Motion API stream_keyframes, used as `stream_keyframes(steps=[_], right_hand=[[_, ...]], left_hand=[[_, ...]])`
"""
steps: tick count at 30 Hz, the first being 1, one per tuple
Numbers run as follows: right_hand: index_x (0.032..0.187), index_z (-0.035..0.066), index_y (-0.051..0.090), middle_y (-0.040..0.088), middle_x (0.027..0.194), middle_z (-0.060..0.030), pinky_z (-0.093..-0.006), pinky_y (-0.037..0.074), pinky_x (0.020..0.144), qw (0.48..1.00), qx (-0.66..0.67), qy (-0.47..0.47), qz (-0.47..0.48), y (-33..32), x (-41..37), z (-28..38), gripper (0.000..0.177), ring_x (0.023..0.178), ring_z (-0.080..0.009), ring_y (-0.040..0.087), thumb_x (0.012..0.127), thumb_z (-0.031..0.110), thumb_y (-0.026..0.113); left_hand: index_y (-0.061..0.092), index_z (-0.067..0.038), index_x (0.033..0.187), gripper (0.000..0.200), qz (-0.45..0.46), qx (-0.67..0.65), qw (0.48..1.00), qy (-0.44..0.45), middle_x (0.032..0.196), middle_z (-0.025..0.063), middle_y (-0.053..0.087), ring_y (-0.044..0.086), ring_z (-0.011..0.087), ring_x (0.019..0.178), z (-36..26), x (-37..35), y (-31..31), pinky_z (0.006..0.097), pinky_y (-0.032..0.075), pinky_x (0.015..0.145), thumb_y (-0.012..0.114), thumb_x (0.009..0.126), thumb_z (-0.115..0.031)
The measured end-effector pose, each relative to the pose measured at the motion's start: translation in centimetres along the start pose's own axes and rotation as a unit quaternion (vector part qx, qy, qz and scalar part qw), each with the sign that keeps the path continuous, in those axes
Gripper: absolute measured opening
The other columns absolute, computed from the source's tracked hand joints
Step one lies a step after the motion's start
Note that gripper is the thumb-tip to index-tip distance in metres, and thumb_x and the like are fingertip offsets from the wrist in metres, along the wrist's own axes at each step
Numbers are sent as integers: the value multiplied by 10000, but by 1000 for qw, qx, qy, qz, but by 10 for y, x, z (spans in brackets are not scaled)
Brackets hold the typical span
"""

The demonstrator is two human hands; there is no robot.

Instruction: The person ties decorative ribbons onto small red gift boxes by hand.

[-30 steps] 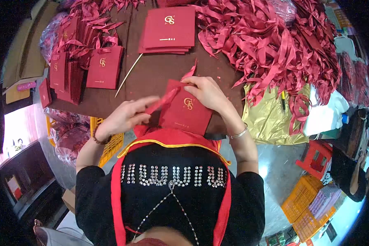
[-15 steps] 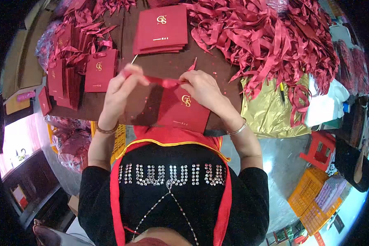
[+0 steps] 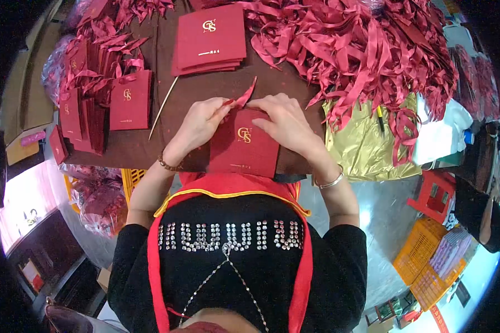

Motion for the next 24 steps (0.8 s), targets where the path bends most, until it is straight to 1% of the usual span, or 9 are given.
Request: stream_keyframes(steps=[2, 4, 6, 11, 14, 16, 19, 22, 24], right_hand=[[1092, 70, 600, 613, 947, -113, -377, 403, 873, 999, 15, 44, 8, -6, -7, -9, 339, 933, -294, 528, 776, 185, 648], [1108, 61, 595, 611, 991, -116, -367, 396, 905, 1000, -3, 20, -2, -11, -13, -10, 351, 967, -286, 531, 783, 183, 644], [1119, 56, 590, 605, 1033, -118, -358, 386, 942, 994, 61, 79, 35, -14, -18, -13, 354, 1011, -274, 529, 792, 181, 640], [1130, 62, 583, 579, 1077, -102, -338, 407, 915, 999, 0, 19, -42, -16, -28, -16, 348, 1045, -260, 523, 809, 185, 636], [1126, 64, 574, 570, 1081, -101, -331, 438, 849, 997, 64, 17, -33, -16, -30, -15, 338, 978, -239, 547, 812, 171, 638], [1077, 48, 566, 577, 1036, -91, -310, 452, 762, 975, 152, 154, 46, -13, -31, -19, 304, 871, -189, 557, 803, 148, 651], [1013, 25, 544, 586, 982, -66, -289, 442, 692, 967, 197, 158, 39, -13, -30, -17, 278, 800, -132, 540, 784, 120, 670], [986, 12, 523, 590, 886, -43, -278, 429, 658, 980, 159, 116, 32, -8, -28, -23, 293, 767, -99, 527, 760, 96, 688], [969, 7, 505, 590, 833, -83, -305, 445, 624, 973, 170, 145, 52, -8, -29, -26, 301, 717, -149, 563, 760, 119, 691]], left_hand=[[608, 10, 1004, 206, 1, 2, 1000, 6, 695, 141, 574, 588, 213, 630, 1, -2, -3, 316, 456, 594, 481, 919, -128], [620, -8, 1064, 235, 30, -111, 993, -35, 665, 73, 552, 542, 137, 623, 1, -4, -3, 277, 451, 606, 473, 933, -136], [619, -9, 1086, 247, 39, -130, 989, -53, 665, 43, 541, 521, 112, 633, 1, -4, -4, 261, 447, 617, 469, 939, -141], [619, -6, 1097, 266, 40, -160, 984, -72, 686, 2, 533, 496, 79, 666, 3, -9, -7, 235, 433, 638, 458, 952, -159], [622, 1, 1088, 275, 42, -197, 975, -94, 707, -9, 536, 490, 66, 669, 7, -13, -10, 222, 419, 623, 458, 956, -177], [619, 12, 1083, 258, 49, -270, 956, -108, 734, 32, 579, 528, 82, 675, 14, -15, -8, 245, 459, 633, 465, 945, -142], [622, 2, 1081, 282, 38, -289, 950, -113, 714, -25, 541, 481, 52, 663, 15, -14, -3, 206, 401, 615, 471, 957, -201], [614, -1, 1096, 279, 57, -240, 964, -98, 744, -3, 571, 516, 66, 677, 11, -10, 0, 217, 432, 634, 464, 961, -193], [605, 1, 1108, 263, 70, -221, 969, -87, 775, 23, 590, 546, 85, 695, 9, -8, 4, 231, 455, 648, 466, 954, -161]])
Point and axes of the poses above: each hand's wrist, its own x-axis towards the middle knuckle, its own y-axis out of the palm, z = x × y, the point moved 6 cm from there along x, towards the middle knuckle
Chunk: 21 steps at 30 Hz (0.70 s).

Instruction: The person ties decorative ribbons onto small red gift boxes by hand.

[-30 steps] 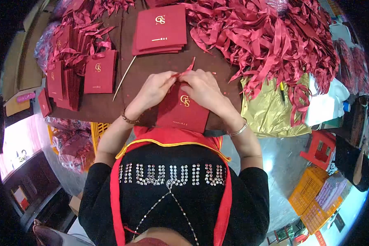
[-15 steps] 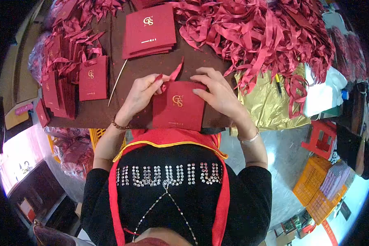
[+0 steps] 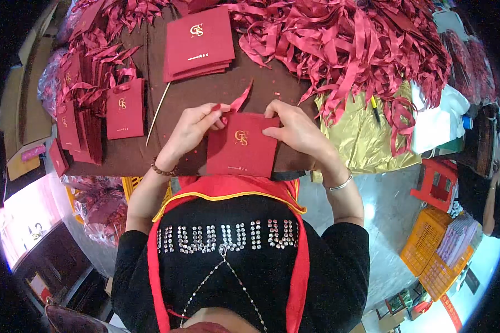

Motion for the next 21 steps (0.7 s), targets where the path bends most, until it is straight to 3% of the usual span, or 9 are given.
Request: stream_keyframes(steps=[2, 4, 5, 6, 7, 9, 14, 16, 21], right_hand=[[952, 3, 488, 590, 780, -123, -332, 460, 591, 999, 11, 34, 16, 1, -2, -11, 314, 667, -200, 599, 760, 141, 694], [965, -16, 514, 594, 756, -98, -310, 469, 557, 983, 140, 106, 55, 9, -4, -32, 319, 595, -163, 592, 772, 158, 700], [965, -16, 514, 594, 756, -98, -310, 469, 557, 983, 140, 107, 54, 9, -5, -35, 319, 595, -163, 592, 772, 158, 700], [979, -32, 544, 593, 790, -64, -267, 481, 584, 982, 139, 117, 58, 9, -7, -33, 291, 642, -121, 576, 786, 130, 690], [994, -48, 575, 592, 824, -29, -223, 493, 612, 980, 139, 127, 62, 10, -8, -33, 267, 688, -80, 559, 801, 103, 680], [1021, -48, 583, 586, 859, -37, -225, 493, 605, 984, 127, 116, 55, 10, -7, -30, 273, 697, -81, 562, 807, 96, 672], [1049, -55, 593, 560, 965, -55, -218, 496, 591, 984, 157, 75, 45, 17, -5, -40, 272, 719, -80, 563, 823, 83, 651], [1008, -68, 594, 590, 898, -111, -270, 494, 591, 986, 159, 43, 15, 17, -3, -40, 309, 665, -151, 629, 800, 148, 667], [1008, -68, 597, 570, 930, -85, -251, 501, 595, 980, 180, 79, 26, 17, -5, -33, 265, 700, -122, 598, 814, 105, 648]], left_hand=[[596, 4, 1120, 252, 16, 21, 1000, 7, 806, 49, 609, 576, 105, 712, -2, 2, 6, 244, 479, 662, 468, 947, -128], [582, 6, 1138, 253, -16, 134, 986, 95, 915, 125, 634, 625, 169, 746, -20, 2, 10, 276, 511, 694, 469, 918, -48], [566, 13, 1153, 314, -58, 183, 971, 140, 996, 169, 624, 636, 231, 780, -29, 0, 13, 305, 525, 694, 484, 850, 25], [566, 13, 1153, 314, -57, 183, 971, 141, 996, 169, 624, 636, 231, 780, -31, 0, 16, 305, 525, 694, 484, 850, 25], [561, 13, 1158, 343, -73, 234, 945, 214, 1024, 176, 620, 633, 247, 798, -41, -4, 19, 315, 527, 698, 486, 824, 37], [551, 14, 1156, 397, -88, 300, 896, 314, 1000, 171, 623, 621, 282, 828, -55, -13, 29, 344, 526, 691, 511, 762, 40], [595, -20, 1056, 236, -22, 367, 900, 235, 822, 136, 606, 611, 293, 730, -50, -25, 57, 370, 491, 616, 582, 828, -80], [617, -33, 976, 168, -43, 340, 914, 218, 783, 130, 605, 611, 289, 688, -40, -24, 60, 374, 484, 596, 610, 839, -129], [623, -33, 922, 126, -76, 289, 934, 195, 776, 133, 611, 611, 302, 691, -38, -18, 60, 368, 483, 603, 616, 833, -122]])
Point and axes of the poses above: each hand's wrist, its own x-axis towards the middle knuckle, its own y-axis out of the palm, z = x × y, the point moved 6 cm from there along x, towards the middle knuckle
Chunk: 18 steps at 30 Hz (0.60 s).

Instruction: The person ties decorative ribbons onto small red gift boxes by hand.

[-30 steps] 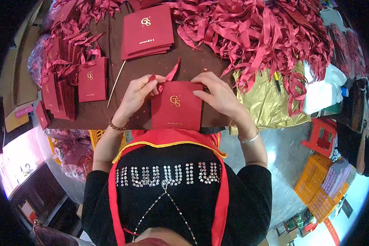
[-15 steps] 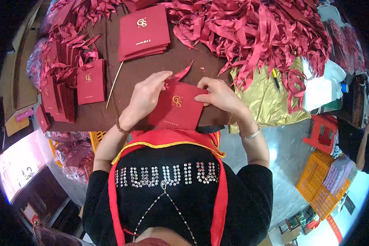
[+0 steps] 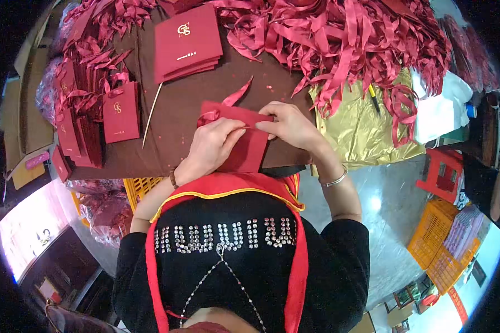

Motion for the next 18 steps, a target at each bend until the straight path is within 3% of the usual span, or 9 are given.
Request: stream_keyframes(steps=[1, 8, 13, 18], right_hand=[[1022, -69, 593, 550, 971, -58, -230, 508, 601, 1000, -4, 17, 14, 1, -1, 0, 245, 738, -91, 568, 829, 76, 637], [991, -66, 601, 554, 961, -74, -240, 510, 613, 1000, -28, -10, 1, 2, -4, 8, 228, 736, -119, 586, 818, 77, 638], [971, -75, 593, 555, 941, -90, -253, 511, 609, 990, -104, -83, -41, 0, -8, 12, 232, 743, -137, 605, 804, 78, 641], [966, -71, 592, 555, 938, -89, -256, 511, 603, 992, -94, -74, -37, 1, -9, 12, 225, 740, -137, 605, 805, 79, 641]], left_hand=[[621, -32, 910, 118, -5, -14, 1000, -8, 782, 133, 613, 612, 305, 702, 2, 1, 0, 367, 483, 610, 615, 833, -120], [572, -34, 790, 133, -16, 44, 999, -23, 724, 130, 581, 596, 304, 673, -1, 10, 2, 405, 472, 578, 588, 834, -158], [574, -33, 799, 113, -2, 61, 998, -29, 735, 127, 591, 599, 305, 689, -2, 12, 6, 390, 462, 589, 600, 829, -139], [551, -29, 780, 128, 8, 58, 998, -33, 725, 129, 586, 597, 308, 682, -2, 13, 9, 393, 461, 581, 608, 820, -137]])
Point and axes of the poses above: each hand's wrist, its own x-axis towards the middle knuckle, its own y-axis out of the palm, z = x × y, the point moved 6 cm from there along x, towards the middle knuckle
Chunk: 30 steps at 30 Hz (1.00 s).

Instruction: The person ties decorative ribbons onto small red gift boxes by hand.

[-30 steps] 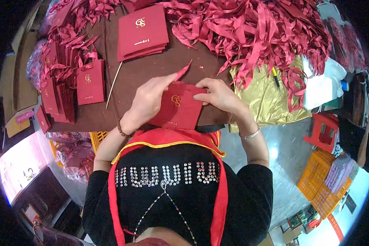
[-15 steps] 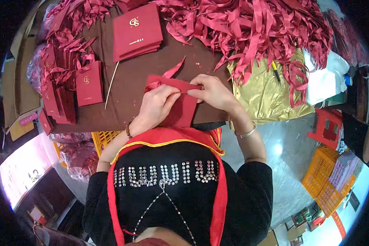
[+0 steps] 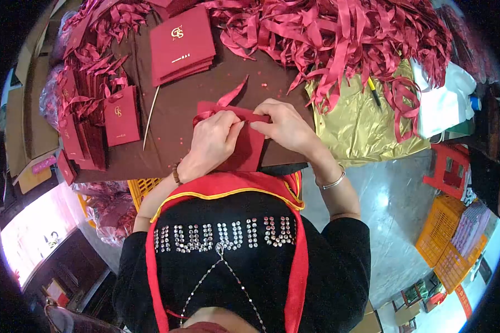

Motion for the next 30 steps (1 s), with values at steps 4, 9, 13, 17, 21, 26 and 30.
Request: stream_keyframes(steps=[4, 9, 13, 17, 21, 26, 30], right_hand=[[959, -64, 593, 555, 937, -84, -254, 511, 600, 1000, 7, -7, -6, 1, 0, -3, 213, 734, -139, 600, 807, 78, 638], [953, -64, 592, 559, 942, -83, -257, 512, 620, 1000, 16, 2, -9, 2, -1, 3, 208, 755, -141, 593, 805, 75, 637], [937, -35, 618, 601, 929, -165, -358, 455, 772, 999, -1, -17, -40, 1, -2, 5, 268, 880, -307, 596, 758, 162, 647], [923, -35, 616, 597, 915, -162, -357, 455, 764, 997, -33, -44, -49, -1, -2, 8, 245, 865, -313, 593, 759, 144, 643], [913, -56, 599, 578, 903, -113, -298, 459, 724, 999, -12, -40, -35, 0, -2, 11, 195, 810, -215, 580, 763, 63, 637], [906, -54, 600, 587, 897, -122, -307, 453, 745, 996, -65, -50, -42, -1, -3, 23, 201, 818, -241, 584, 750, 66, 642], [909, -51, 601, 595, 915, -134, -311, 456, 753, 992, -81, -78, -57, 1, -1, 25, 212, 837, -250, 593, 750, 80, 652]], left_hand=[[542, -27, 767, 126, -8, -2, 1000, 4, 722, 134, 585, 595, 312, 671, -2, 1, -2, 397, 460, 575, 607, 814, -124], [531, -27, 755, 120, 4, 19, 1000, 13, 710, 141, 582, 594, 315, 660, -5, 4, -5, 401, 461, 571, 600, 806, -111], [521, -25, 740, 108, 1, 31, 999, 19, 686, 150, 571, 590, 321, 643, -7, 6, -5, 405, 460, 552, 584, 792, -95], [503, -17, 719, 104, -3, 72, 996, 43, 660, 156, 559, 581, 330, 613, -17, 6, -3, 413, 463, 535, 559, 779, -81], [515, -16, 729, 69, -10, 113, 990, 81, 654, 145, 559, 579, 296, 567, -23, 6, 2, 399, 474, 524, 519, 694, -75], [514, -18, 733, 104, -27, 70, 992, 100, 671, 134, 551, 577, 297, 607, -17, 2, -5, 395, 469, 535, 555, 771, -105], [517, -25, 739, 137, -20, 40, 995, 88, 692, 130, 550, 575, 306, 645, -11, 2, -14, 397, 463, 552, 588, 797, -127]])
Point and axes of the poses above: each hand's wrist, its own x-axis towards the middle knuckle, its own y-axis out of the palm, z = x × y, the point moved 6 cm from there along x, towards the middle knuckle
